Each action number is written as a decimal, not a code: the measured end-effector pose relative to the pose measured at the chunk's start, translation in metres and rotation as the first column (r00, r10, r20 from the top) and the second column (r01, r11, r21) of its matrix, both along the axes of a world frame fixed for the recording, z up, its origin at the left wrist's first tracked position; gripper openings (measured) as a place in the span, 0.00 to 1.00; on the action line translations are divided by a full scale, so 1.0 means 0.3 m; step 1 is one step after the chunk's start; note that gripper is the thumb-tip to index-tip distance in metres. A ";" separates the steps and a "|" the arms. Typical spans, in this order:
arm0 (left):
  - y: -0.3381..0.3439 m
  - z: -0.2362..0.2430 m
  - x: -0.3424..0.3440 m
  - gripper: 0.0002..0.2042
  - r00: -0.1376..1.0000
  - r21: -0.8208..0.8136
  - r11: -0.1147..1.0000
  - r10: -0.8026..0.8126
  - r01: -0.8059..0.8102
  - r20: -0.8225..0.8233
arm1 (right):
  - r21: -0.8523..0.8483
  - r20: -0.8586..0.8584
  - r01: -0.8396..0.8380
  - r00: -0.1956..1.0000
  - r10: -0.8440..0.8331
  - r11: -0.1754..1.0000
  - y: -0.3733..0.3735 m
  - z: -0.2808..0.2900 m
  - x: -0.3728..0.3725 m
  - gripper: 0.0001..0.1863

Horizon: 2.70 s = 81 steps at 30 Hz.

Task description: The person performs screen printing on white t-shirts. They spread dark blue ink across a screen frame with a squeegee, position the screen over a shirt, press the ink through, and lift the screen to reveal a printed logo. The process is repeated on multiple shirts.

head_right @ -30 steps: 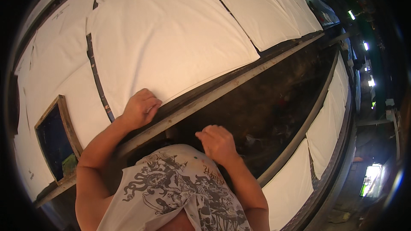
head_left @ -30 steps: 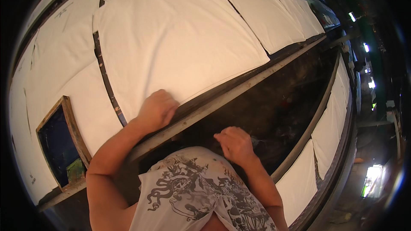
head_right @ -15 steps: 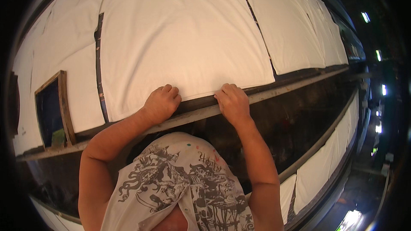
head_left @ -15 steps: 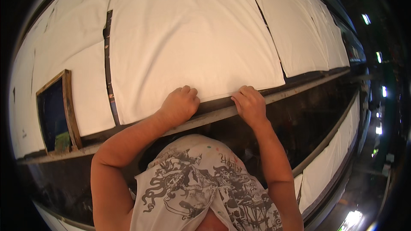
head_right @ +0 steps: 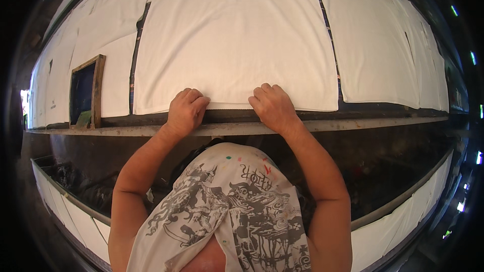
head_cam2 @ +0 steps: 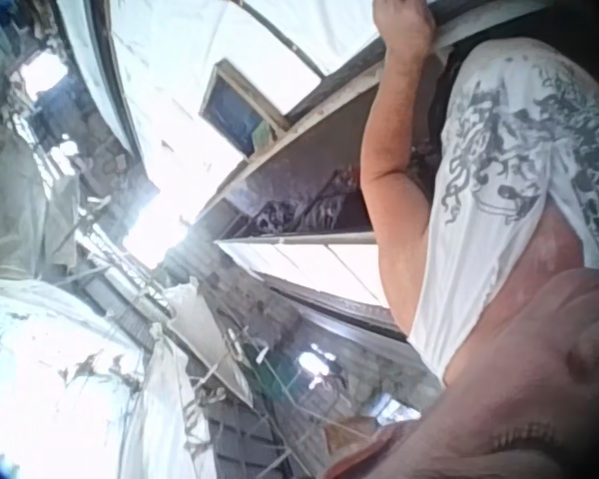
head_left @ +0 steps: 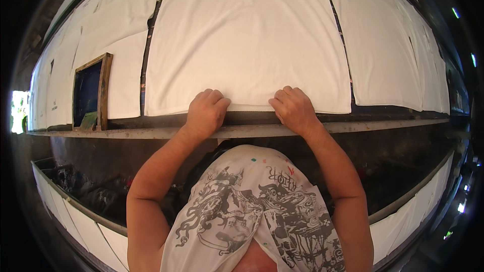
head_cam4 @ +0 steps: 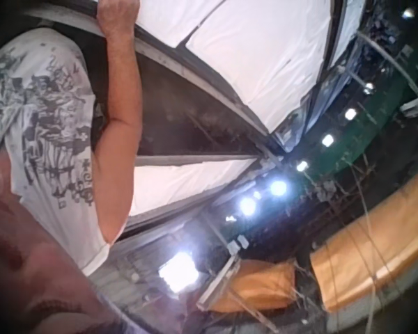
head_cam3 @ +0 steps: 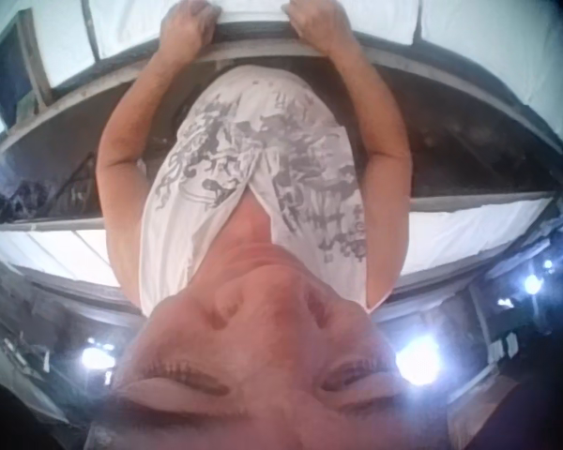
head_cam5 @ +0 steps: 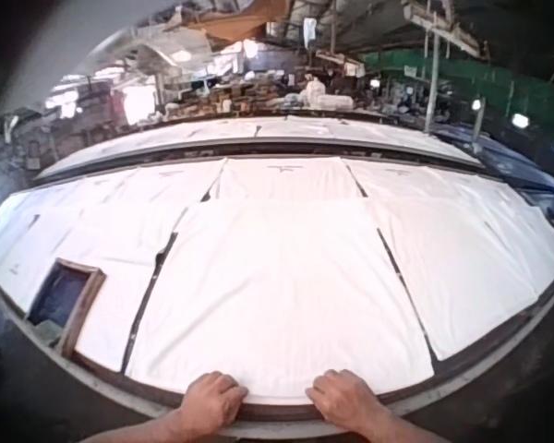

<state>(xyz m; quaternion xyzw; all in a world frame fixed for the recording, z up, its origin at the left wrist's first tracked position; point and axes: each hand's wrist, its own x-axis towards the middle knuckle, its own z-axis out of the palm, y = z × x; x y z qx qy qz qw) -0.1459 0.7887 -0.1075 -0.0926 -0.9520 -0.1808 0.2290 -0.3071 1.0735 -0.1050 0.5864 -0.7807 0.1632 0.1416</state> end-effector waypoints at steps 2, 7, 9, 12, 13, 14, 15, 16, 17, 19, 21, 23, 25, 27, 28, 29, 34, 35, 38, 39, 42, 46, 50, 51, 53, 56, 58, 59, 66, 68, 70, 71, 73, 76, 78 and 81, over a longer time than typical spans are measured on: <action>0.006 -0.004 0.004 0.06 1.000 -0.007 1.000 -0.004 0.004 -0.009 | 0.009 -0.027 -0.007 1.000 0.007 1.000 0.006 -0.004 -0.004 0.07; 0.000 -0.005 0.009 0.05 0.998 -0.048 0.997 -0.055 0.056 0.020 | -0.019 -0.028 -0.050 0.998 0.050 0.999 0.012 -0.007 -0.012 0.07; -0.003 0.009 0.017 0.04 0.992 -0.085 0.990 -0.104 0.109 0.069 | -0.044 0.001 -0.076 0.997 0.076 0.996 0.030 0.000 -0.001 0.06; 0.000 -0.017 0.028 0.02 0.982 -0.093 0.982 -0.152 0.163 0.114 | -0.017 0.006 -0.066 0.998 0.066 0.998 0.044 0.011 0.014 0.06; -0.002 -0.028 0.030 0.04 0.978 -0.099 0.981 -0.152 0.167 0.142 | -0.007 0.006 -0.072 0.997 0.073 0.997 0.042 0.009 0.015 0.06; -0.005 -0.032 0.025 0.07 0.974 -0.107 0.979 -0.154 0.173 0.169 | 0.003 0.005 -0.076 0.997 0.076 0.997 0.039 0.004 0.014 0.06; -0.008 -0.036 0.022 0.09 0.968 -0.114 0.977 -0.156 0.180 0.196 | 0.013 0.004 -0.079 0.997 0.079 0.997 0.037 0.000 0.015 0.06; -0.011 -0.038 0.022 0.09 0.966 -0.116 0.976 -0.155 0.182 0.207 | 0.023 0.007 -0.073 0.997 0.073 0.997 0.037 -0.003 0.016 0.06; -0.015 -0.034 0.019 0.09 0.963 -0.118 0.976 -0.157 0.185 0.219 | 0.031 0.010 -0.065 0.998 0.064 0.997 0.036 -0.007 0.017 0.06; -0.023 -0.032 0.011 0.09 0.957 -0.105 0.974 -0.170 0.199 0.235 | 0.046 0.018 -0.052 0.999 0.052 0.998 0.036 -0.007 0.018 0.06; -0.032 -0.031 0.006 0.09 0.950 -0.073 0.973 -0.196 0.220 0.244 | 0.059 0.027 -0.044 0.999 0.043 0.997 0.039 -0.004 0.020 0.06; -0.044 -0.023 0.007 0.09 0.946 -0.071 0.972 -0.199 0.223 0.255 | 0.088 0.046 -0.049 0.998 0.045 0.995 0.039 -0.003 0.018 0.06; -0.064 -0.005 0.013 0.09 0.944 -0.053 0.971 -0.214 0.234 0.250 | 0.100 0.068 -0.048 0.997 0.041 0.994 0.048 0.001 0.013 0.06; -0.107 0.021 0.035 0.10 0.942 -0.018 0.968 -0.239 0.250 0.234 | 0.093 0.098 -0.041 0.995 0.032 0.995 0.073 0.008 0.009 0.06; -0.132 0.035 0.058 0.10 0.967 0.000 0.983 -0.182 0.185 0.180 | 0.080 0.121 0.001 0.993 -0.011 0.997 0.095 0.024 0.004 0.06; -0.164 0.047 0.097 0.11 0.984 0.022 0.993 -0.119 0.117 0.130 | 0.067 0.146 0.041 0.988 -0.051 0.997 0.123 0.055 -0.001 0.07; -0.380 -0.006 0.311 0.16 0.855 -0.002 0.855 0.519 -0.519 0.018 | -0.001 0.197 0.450 0.875 -0.441 0.893 0.330 0.071 -0.020 0.08; -0.412 -0.015 0.342 0.18 0.796 -0.038 0.797 0.604 -0.603 0.029 | 0.013 0.216 0.486 0.852 -0.477 0.874 0.351 0.076 -0.010 0.07; -0.477 -0.038 0.390 0.32 0.589 -0.057 0.606 0.789 -0.794 0.177 | 0.015 0.242 0.430 0.874 -0.421 0.903 0.310 0.084 0.025 0.07; -0.476 -0.026 0.380 0.32 0.564 -0.026 0.588 0.787 -0.809 0.252 | 0.008 0.246 0.382 0.895 -0.372 0.924 0.268 0.086 0.046 0.07; -0.494 -0.008 0.351 0.34 0.513 0.051 0.543 0.754 -0.838 0.411 | -0.010 0.217 0.227 0.951 -0.219 0.974 0.106 0.093 0.076 0.07; -0.564 -0.056 0.339 0.33 0.566 0.174 0.547 0.718 -0.819 0.406 | 0.073 0.138 0.108 0.984 -0.117 0.991 0.024 0.046 0.050 0.04; -0.536 -0.007 0.337 0.31 0.668 0.464 0.490 0.627 -0.738 0.400 | 0.109 0.097 0.080 0.991 -0.091 0.991 0.039 0.000 0.034 0.04; -0.532 -0.001 0.348 0.31 0.663 0.454 0.490 0.622 -0.744 0.416 | 0.108 0.095 0.079 0.991 -0.089 0.991 0.042 -0.002 0.035 0.04; -0.534 0.009 0.375 0.32 0.650 0.434 0.487 0.617 -0.758 0.443 | 0.108 0.098 0.077 0.991 -0.087 0.991 0.041 0.000 0.038 0.04; -0.537 -0.068 0.374 0.34 0.681 0.423 0.538 0.630 -0.729 0.373 | 0.110 0.104 0.075 0.991 -0.086 0.991 0.036 0.006 0.042 0.04; -0.552 -0.072 0.377 0.35 0.677 0.395 0.551 0.626 -0.735 0.388 | 0.115 0.097 0.074 0.992 -0.085 0.991 0.038 0.006 0.042 0.03; -0.558 -0.049 0.382 0.36 0.669 0.384 0.548 0.615 -0.743 0.418 | 0.104 0.106 0.079 0.990 -0.090 0.991 0.041 0.006 0.045 0.03; -0.553 0.013 0.322 0.41 0.662 0.043 0.679 0.698 -0.733 0.273 | 0.067 0.128 0.107 0.985 -0.115 0.992 0.047 0.005 0.069 0.03; -0.535 0.008 0.249 0.37 0.754 -0.006 0.754 0.657 -0.657 0.010 | 0.074 0.121 0.120 0.984 -0.128 0.990 0.050 0.005 0.081 0.03; -0.485 0.004 0.125 0.33 0.932 0.183 0.926 0.351 -0.331 -0.093 | 0.080 0.115 0.118 0.985 -0.127 0.990 0.037 0.001 0.078 0.03; -0.459 -0.022 0.066 0.30 0.981 0.277 0.946 0.187 -0.166 -0.050 | 0.082 0.111 0.116 0.986 -0.124 0.990 0.028 -0.002 0.074 0.03; -0.431 -0.019 -0.060 0.29 0.991 0.037 0.996 -0.084 0.081 0.107 | 0.101 0.101 0.122 0.986 -0.132 0.987 0.037 -0.005 0.073 0.03; -0.464 -0.058 -0.167 0.36 0.940 -0.215 0.975 0.129 -0.062 0.316 | 0.130 0.102 0.171 0.977 -0.185 0.977 0.053 -0.008 0.080 0.04; -0.456 -0.057 -0.208 0.42 0.863 -0.299 0.918 0.359 -0.259 0.355 | 0.062 0.137 0.210 0.967 -0.216 0.976 0.066 -0.012 0.094 0.04; -0.374 -0.075 -0.223 0.46 0.871 -0.401 0.890 0.364 -0.219 0.331 | 0.023 0.181 0.260 0.948 -0.260 0.965 0.084 0.013 0.107 0.03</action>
